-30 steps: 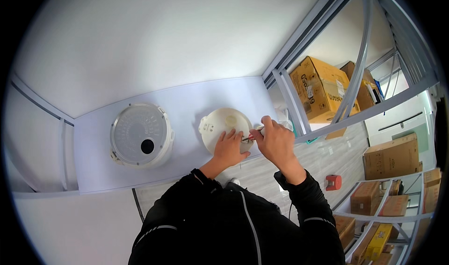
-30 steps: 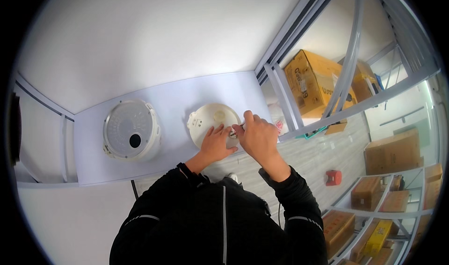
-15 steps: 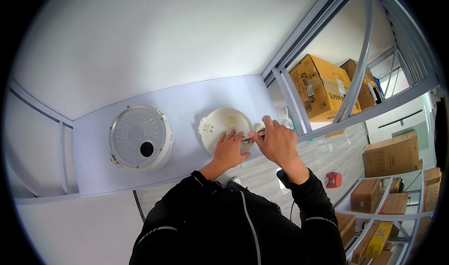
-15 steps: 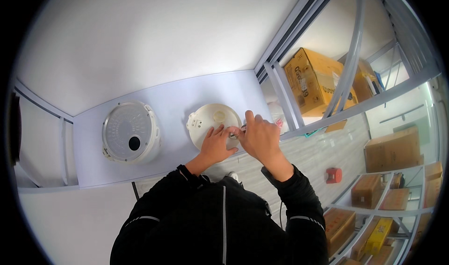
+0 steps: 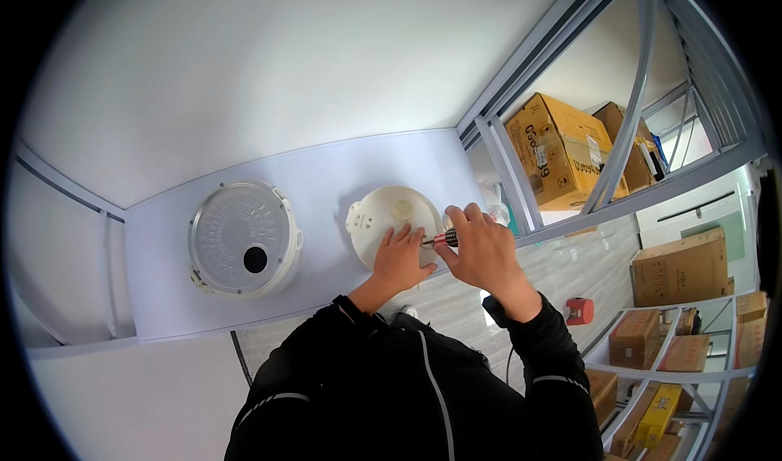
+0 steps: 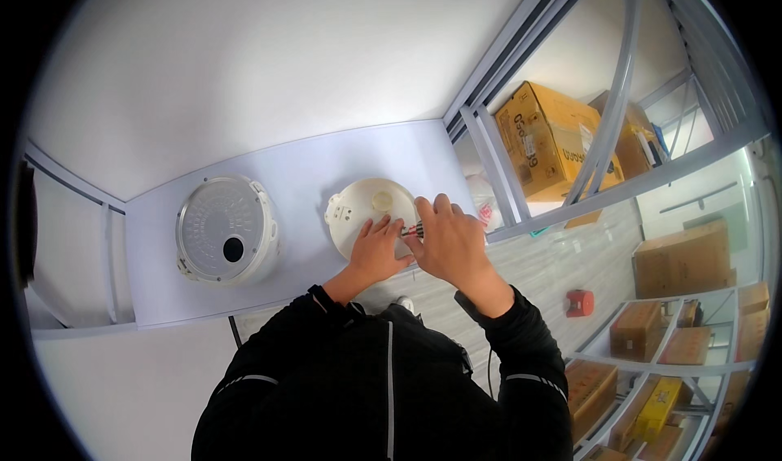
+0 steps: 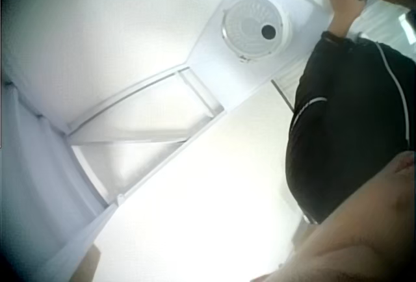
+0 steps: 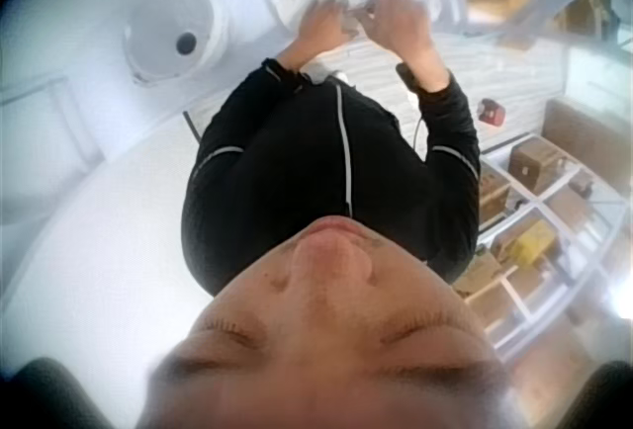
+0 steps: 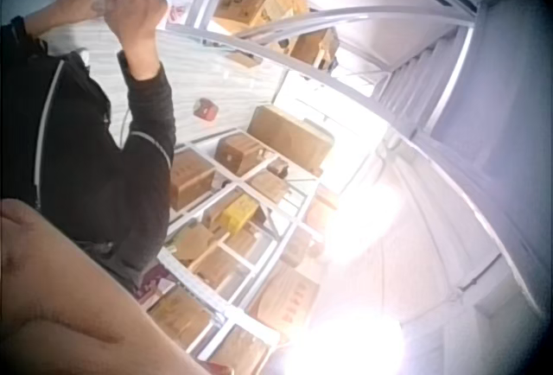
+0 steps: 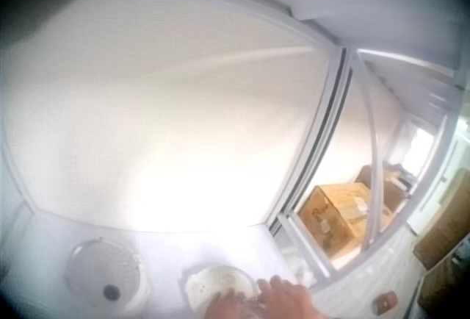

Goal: The person uses a screwdriver to remove screws from a circular white plastic cover, then attaches a small white plastic piece to a larger white plastic base. They place the cover onto a white bucket and open it to reveal a metal interior.

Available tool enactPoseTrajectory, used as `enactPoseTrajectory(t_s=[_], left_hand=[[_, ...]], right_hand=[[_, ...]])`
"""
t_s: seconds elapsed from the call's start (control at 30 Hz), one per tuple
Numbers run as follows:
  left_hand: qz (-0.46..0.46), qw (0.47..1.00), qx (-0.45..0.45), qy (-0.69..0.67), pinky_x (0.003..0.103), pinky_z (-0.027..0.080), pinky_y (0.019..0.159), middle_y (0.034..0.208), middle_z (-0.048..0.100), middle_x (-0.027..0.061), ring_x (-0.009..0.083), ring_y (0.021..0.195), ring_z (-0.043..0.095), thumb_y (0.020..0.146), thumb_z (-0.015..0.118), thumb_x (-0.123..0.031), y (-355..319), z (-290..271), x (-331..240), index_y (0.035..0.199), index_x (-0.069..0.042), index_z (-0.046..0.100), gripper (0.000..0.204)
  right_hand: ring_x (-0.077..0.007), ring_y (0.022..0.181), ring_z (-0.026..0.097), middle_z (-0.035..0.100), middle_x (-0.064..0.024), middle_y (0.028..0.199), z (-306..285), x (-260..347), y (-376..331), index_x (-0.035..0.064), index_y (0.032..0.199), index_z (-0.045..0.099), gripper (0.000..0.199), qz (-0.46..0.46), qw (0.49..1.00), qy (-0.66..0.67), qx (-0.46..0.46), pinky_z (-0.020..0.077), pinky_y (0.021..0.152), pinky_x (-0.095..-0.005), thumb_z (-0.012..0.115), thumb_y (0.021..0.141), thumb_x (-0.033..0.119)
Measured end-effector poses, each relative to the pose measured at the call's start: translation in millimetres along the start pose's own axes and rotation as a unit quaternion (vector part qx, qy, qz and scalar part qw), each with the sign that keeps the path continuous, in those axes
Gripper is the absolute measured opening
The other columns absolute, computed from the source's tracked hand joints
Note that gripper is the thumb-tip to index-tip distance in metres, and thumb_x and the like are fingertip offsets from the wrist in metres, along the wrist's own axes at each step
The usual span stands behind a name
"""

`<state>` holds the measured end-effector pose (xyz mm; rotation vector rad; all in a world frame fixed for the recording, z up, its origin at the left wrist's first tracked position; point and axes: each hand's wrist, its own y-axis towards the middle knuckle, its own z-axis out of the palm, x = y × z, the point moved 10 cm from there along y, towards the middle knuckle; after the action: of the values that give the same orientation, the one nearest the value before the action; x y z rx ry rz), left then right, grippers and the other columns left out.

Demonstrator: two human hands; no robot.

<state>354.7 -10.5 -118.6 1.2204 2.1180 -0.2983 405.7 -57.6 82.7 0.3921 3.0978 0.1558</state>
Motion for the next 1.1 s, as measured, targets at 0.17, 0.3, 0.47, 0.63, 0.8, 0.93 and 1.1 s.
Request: enactPoseTrajectory(t_s=[0.17, 0.3, 0.47, 0.63, 0.8, 0.93, 1.1], left_hand=[[-0.001, 1.000, 0.003, -0.002, 0.055, 0.031, 0.126, 0.144, 0.064, 0.0221, 0.0324, 0.149, 0.050, 0.078, 0.088, -0.047, 1, -1, -2, 0.147, -0.001, 0.055, 0.090], [-0.002, 1.000, 0.004, -0.001, 0.055, 0.031, 0.126, 0.144, 0.064, 0.0222, 0.0322, 0.149, 0.050, 0.077, 0.088, -0.047, 0, -4, -3, 0.148, -0.001, 0.055, 0.090], [-0.008, 1.000, 0.013, -0.005, 0.055, 0.030, 0.127, 0.145, 0.065, 0.0188, 0.0316, 0.151, 0.048, 0.078, 0.087, -0.045, 0, -5, -3, 0.149, -0.003, 0.053, 0.089], [-0.016, 0.995, 0.099, -0.008, 0.058, 0.019, 0.132, 0.144, 0.067, 0.0118, 0.0293, 0.154, 0.044, 0.079, 0.085, -0.042, -1, -3, 3, 0.151, -0.008, 0.051, 0.087], [-0.027, 0.987, 0.156, 0.033, 0.060, 0.010, 0.133, 0.139, 0.069, 0.0104, 0.0280, 0.153, 0.045, 0.081, 0.083, -0.042, -10, -21, 5, 0.151, -0.010, 0.053, 0.083], [-0.064, 0.990, 0.118, 0.038, 0.057, 0.017, 0.132, 0.130, 0.072, 0.0124, 0.0319, 0.139, 0.056, 0.086, 0.080, -0.043, -6, -28, -5, 0.145, -0.009, 0.060, 0.071], [-0.094, 0.991, 0.002, 0.099, 0.053, 0.029, 0.127, 0.119, 0.071, 0.0134, 0.0357, 0.123, 0.062, 0.088, 0.079, -0.036, -1, -20, -14, 0.130, -0.007, 0.070, 0.051]], right_hand=[[-0.0384, 0.079, 0.071, 0.065, -0.0161, 0.099, 16, -11, -2, 0.0061, 0.117, 0.062, 0.036, -0.003, 0.995, 0.103, 0.009, 0.0561, 0.067, -0.0460, 0.080, 0.088, 0.018], [-0.0401, 0.080, 0.070, 0.066, -0.0174, 0.099, 17, -16, -1, 0.0042, 0.114, 0.063, 0.033, -0.001, 0.987, 0.159, -0.006, 0.0561, 0.069, -0.0474, 0.080, 0.087, 0.013], [-0.0403, 0.080, 0.070, 0.067, -0.0189, 0.102, -5, -27, -3, 0.0027, 0.116, 0.063, 0.034, 0.019, 0.961, 0.261, -0.088, 0.0562, 0.070, -0.0454, 0.078, 0.085, 0.007], [-0.0252, 0.087, 0.075, 0.071, -0.0141, 0.102, -36, -68, -20, 0.0022, 0.116, 0.060, 0.034, 0.061, 0.899, 0.359, -0.242, 0.0576, 0.073, -0.0398, 0.075, 0.085, 0.003], [-0.0239, 0.083, 0.076, 0.066, -0.0151, 0.097, -32, -107, -40, -0.0035, 0.125, 0.046, 0.036, 0.078, 0.807, 0.533, -0.244, 0.0639, 0.079, -0.0376, 0.060, 0.092, -0.008], [-0.0238, 0.074, 0.074, 0.062, -0.0128, 0.095, -4, -131, -54, -0.0028, 0.132, 0.038, 0.042, 0.104, 0.771, 0.588, -0.220, 0.0648, 0.071, -0.0377, 0.053, 0.094, -0.011], [-0.0228, 0.076, 0.073, 0.061, -0.0111, 0.094, 15, -162, -60, 0.0003, 0.131, 0.039, 0.047, 0.085, 0.801, 0.547, -0.228, 0.0629, 0.071, -0.0355, 0.055, 0.089, -0.010]])
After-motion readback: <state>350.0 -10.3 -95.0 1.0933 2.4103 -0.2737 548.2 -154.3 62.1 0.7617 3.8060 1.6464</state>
